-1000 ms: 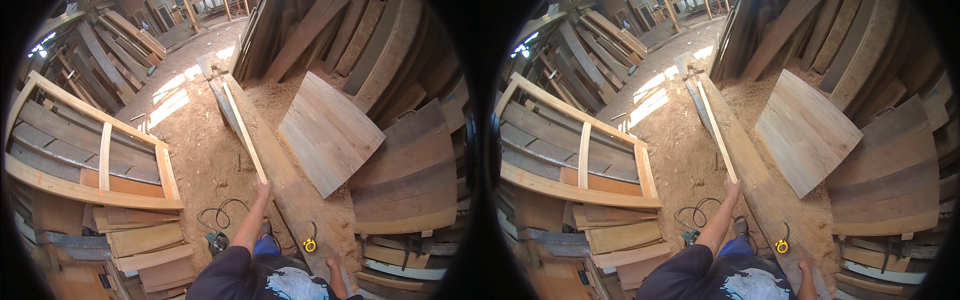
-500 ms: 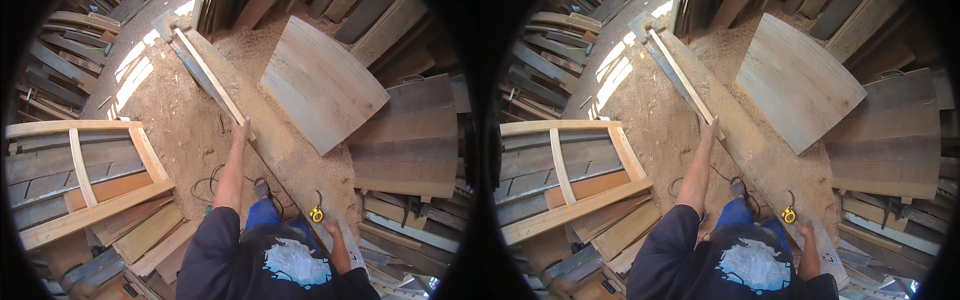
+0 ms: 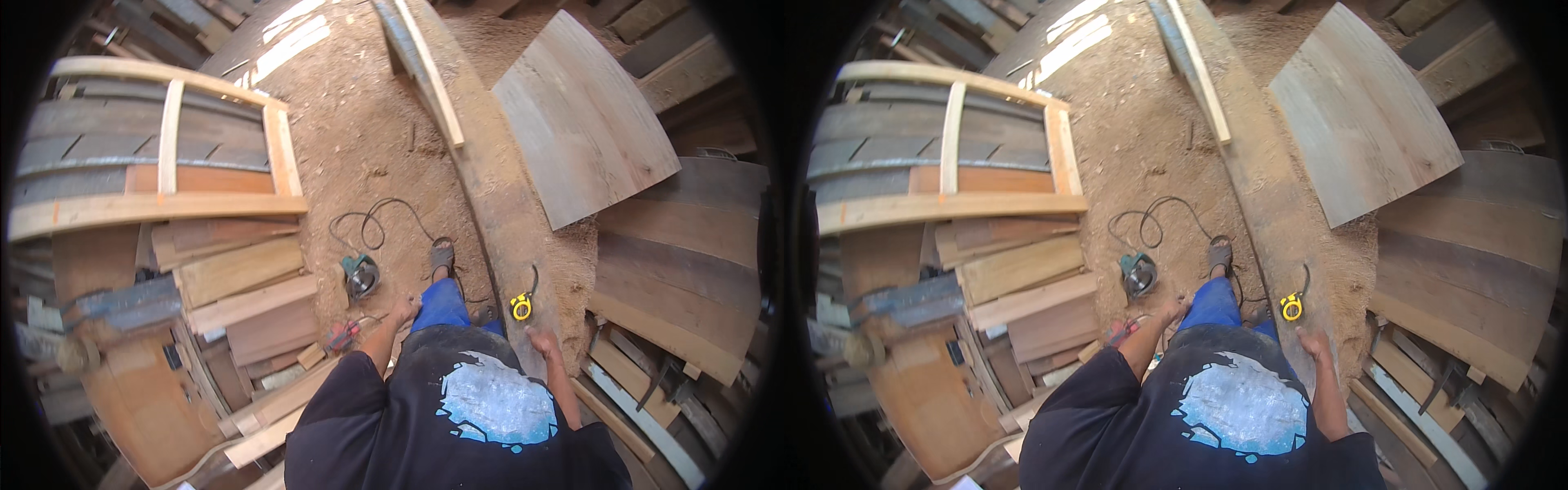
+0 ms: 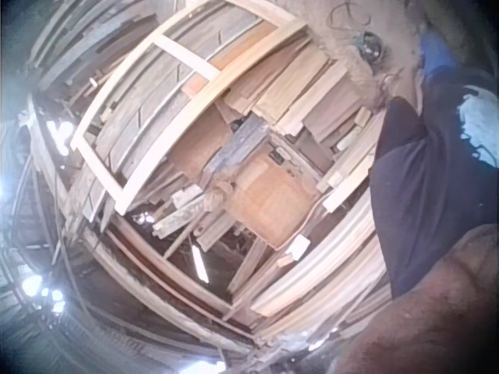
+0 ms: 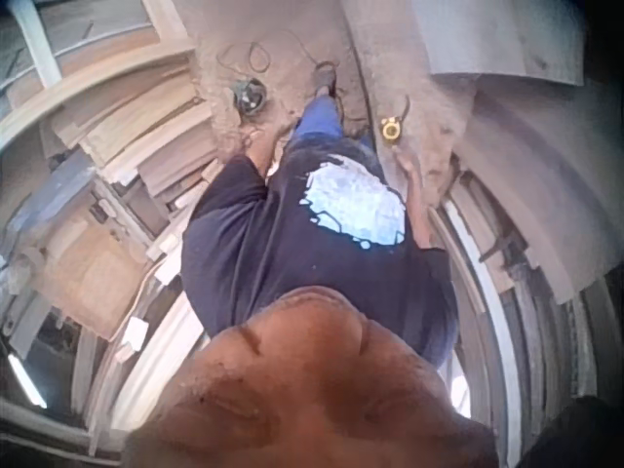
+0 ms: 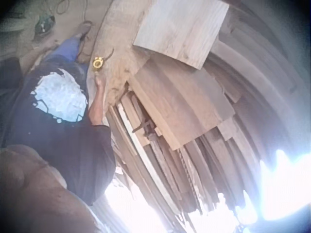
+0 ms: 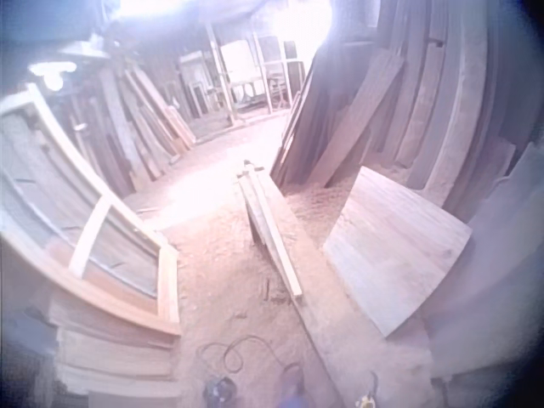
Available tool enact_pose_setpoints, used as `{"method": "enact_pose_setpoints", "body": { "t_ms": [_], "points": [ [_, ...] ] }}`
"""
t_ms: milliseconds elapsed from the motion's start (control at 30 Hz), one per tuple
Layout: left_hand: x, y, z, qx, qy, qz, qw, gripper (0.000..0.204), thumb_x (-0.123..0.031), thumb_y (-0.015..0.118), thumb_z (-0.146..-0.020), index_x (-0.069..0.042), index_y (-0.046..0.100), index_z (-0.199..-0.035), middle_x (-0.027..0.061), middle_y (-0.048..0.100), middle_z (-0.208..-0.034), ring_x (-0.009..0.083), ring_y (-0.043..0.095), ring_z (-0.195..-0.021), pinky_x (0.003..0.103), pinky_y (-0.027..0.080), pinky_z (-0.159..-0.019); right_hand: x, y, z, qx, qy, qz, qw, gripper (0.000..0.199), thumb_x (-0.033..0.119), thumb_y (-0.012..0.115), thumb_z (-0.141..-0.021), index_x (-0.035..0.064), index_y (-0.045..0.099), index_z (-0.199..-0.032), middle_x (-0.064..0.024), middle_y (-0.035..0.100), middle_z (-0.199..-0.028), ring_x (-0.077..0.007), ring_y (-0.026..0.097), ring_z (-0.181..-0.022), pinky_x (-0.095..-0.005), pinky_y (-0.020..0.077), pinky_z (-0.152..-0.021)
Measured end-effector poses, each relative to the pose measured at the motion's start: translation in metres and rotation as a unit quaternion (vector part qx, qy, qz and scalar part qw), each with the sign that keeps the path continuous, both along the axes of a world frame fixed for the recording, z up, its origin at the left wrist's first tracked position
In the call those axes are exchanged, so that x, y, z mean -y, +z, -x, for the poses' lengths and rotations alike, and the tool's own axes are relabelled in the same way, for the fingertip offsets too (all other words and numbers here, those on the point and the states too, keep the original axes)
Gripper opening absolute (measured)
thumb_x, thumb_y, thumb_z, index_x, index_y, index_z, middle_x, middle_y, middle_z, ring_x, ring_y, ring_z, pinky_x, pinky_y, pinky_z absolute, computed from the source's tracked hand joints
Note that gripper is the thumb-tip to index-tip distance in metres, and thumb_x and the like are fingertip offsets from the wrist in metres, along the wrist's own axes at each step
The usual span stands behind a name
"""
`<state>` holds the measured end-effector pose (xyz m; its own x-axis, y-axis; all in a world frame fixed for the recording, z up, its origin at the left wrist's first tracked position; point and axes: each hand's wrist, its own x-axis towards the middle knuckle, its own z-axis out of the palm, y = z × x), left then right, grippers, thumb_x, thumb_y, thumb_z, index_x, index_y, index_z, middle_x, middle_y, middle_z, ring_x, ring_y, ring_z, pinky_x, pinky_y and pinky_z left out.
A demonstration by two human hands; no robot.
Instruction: The person measures a wooden beam with a tape measure and cuts it using a circular saw. They then move several wooden boards and measure a smaller piece of wood.
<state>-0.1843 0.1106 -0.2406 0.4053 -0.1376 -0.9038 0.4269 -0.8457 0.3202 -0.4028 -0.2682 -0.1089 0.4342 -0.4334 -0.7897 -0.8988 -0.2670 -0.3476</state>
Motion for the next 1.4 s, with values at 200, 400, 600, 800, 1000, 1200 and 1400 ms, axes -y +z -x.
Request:
{"method": "enact_pose_setpoints", "body": {
  "t_ms": [200, 400, 600, 800, 1000, 1200, 1400],
  "points": [
    [-0.107, -0.025, 0.216, -0.015, 0.244, 0.003, 0.97, 0.05, -0.026, 0.063, -0.088, 0.006, 0.06, -0.127, 0.0237, 0.066, -0.122, 0.032, 0.062, -0.115, 0.036, 0.048, -0.098, 0.002, -0.016, 0.008, -0.029, 0.115, -0.007, 0.993, 0.066, 0.042, 0.067, -0.086, -0.0149, 0.059, -0.119, -0.0359, 0.06, -0.122, -0.0398, 0.06, -0.119, -0.0437, 0.0453, -0.098],
    [-0.096, -0.015, 0.357, -0.04, 0.34, 0.034, 0.939, 0.048, -0.026, 0.063, -0.089, 0.005, 0.06, -0.126, 0.0207, 0.068, -0.116, 0.031, 0.064, -0.11, 0.036, 0.049, -0.093, 0.012, -0.06, 0.029, -0.075, 0.255, 0.055, 0.962, 0.062, 0.044, 0.067, -0.085, -0.0172, 0.065, -0.095, -0.0382, 0.065, -0.096, -0.0415, 0.068, -0.097, -0.0471, 0.0506, -0.083],
    [-0.09, -0.011, 0.395, -0.028, 0.39, 0.028, 0.92, 0.047, -0.025, 0.063, -0.091, 0.004, 0.059, -0.128, 0.0192, 0.068, -0.113, 0.0295, 0.065, -0.104, 0.035, 0.05, -0.089, 0.012, -0.085, 0.038, -0.046, 0.381, 0.096, 0.918, 0.059, 0.043, 0.069, -0.084, -0.015, 0.061, -0.077, -0.0332, 0.061, -0.072, -0.0381, 0.063, -0.068, -0.0491, 0.049, -0.069],
    [-0.121, -0.01, 0.335, -0.016, 0.346, 0.031, 0.937, 0.046, -0.024, 0.063, -0.092, 0.003, 0.057, -0.13, 0.0176, 0.069, -0.111, 0.0279, 0.066, -0.099, 0.035, 0.052, -0.085, 0.01, -0.083, 0.031, -0.157, 0.356, 0.091, 0.917, 0.052, 0.047, 0.07, -0.081, -0.0041, 0.069, -0.072, -0.0321, 0.066, -0.081, -0.0434, 0.068, -0.086, -0.0498, 0.0515, -0.077],
    [-0.174, -0.03, 0.249, -0.026, 0.192, 0.021, 0.981, 0.046, -0.023, 0.063, -0.093, 0.002, 0.056, -0.131, 0.0161, 0.069, -0.108, 0.0264, 0.067, -0.094, 0.035, 0.053, -0.081, -0.024, -0.029, 0.011, -0.157, 0.214, 0.137, 0.954, 0.062, 0.041, 0.07, -0.08, -0.0084, 0.063, -0.117, -0.0336, 0.062, -0.118, -0.0439, 0.059, -0.116, -0.0467, 0.0468, -0.1],
    [-0.213, -0.048, 0.055, 0.07, -0.172, 0.013, 0.983, 0.045, -0.022, 0.063, -0.095, 0.001, 0.055, -0.133, 0.0145, 0.069, -0.105, 0.0248, 0.067, -0.089, 0.034, 0.054, -0.076, -0.059, -0.027, 0.042, -0.173, 0.081, 0.149, 0.97, 0.102, 0.028, 0.075, -0.078, -0.0097, 0.014, -0.151, -0.0384, 0.018, -0.154, -0.0438, 0.021, -0.146, -0.0427, 0.0294, -0.117],
    [-0.158, 0.015, -0.119, -0.007, 0.139, 0.081, 0.987, 0.023, -0.016, 0.052, -0.098, -0.001, 0.058, -0.115, 0.0025, 0.058, -0.077, 0.0102, 0.054, -0.063, 0.025, 0.047, -0.055, -0.063, -0.06, 0.066, -0.14, -0.012, 0.13, 0.982, 0.107, 0.019, 0.073, -0.075, -0.0048, 0.004, -0.154, -0.0325, 0.003, -0.159, -0.0424, 0.014, -0.149, -0.05, 0.0248, -0.119]
  ]
}}
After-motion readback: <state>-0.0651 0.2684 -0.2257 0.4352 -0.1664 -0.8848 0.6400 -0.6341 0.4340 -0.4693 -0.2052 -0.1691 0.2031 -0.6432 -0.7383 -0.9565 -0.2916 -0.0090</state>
